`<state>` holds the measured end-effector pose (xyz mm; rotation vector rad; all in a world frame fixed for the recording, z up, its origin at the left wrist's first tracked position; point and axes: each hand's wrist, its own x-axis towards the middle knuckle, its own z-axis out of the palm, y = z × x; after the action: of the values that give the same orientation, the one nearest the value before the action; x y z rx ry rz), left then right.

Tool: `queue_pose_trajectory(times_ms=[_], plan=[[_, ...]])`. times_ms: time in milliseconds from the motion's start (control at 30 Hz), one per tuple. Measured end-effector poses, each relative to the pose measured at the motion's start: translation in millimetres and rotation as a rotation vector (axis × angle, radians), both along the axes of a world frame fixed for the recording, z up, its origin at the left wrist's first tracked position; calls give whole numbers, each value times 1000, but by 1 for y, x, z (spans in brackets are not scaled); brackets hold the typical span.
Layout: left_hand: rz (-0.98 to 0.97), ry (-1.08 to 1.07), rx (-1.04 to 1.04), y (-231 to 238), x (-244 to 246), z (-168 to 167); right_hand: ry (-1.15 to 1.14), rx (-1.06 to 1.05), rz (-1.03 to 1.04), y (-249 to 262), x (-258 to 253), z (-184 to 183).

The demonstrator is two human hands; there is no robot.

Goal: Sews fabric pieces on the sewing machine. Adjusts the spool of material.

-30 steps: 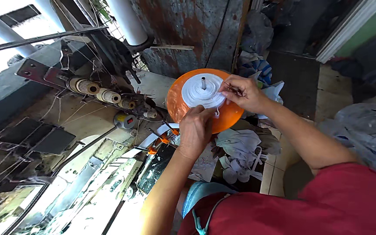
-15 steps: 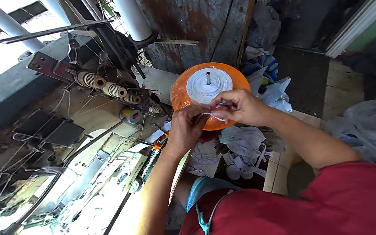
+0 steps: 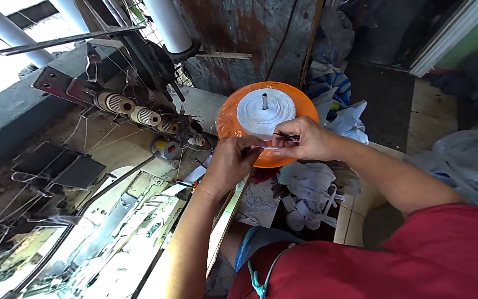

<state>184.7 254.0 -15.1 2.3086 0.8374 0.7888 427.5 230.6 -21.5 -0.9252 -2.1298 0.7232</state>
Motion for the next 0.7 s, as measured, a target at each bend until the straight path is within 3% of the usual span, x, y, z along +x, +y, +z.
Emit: queue_pose_trajectory(times_ms=[200,467,700], plan=[[152,158,135,0,3,1,-186,10,-59,2,28,14],[198,194,320,-3,11,-6,-59,10,-168,2,51,-1],[192,167,261,-4,6,-8,134,-71,-179,9,59,-6]])
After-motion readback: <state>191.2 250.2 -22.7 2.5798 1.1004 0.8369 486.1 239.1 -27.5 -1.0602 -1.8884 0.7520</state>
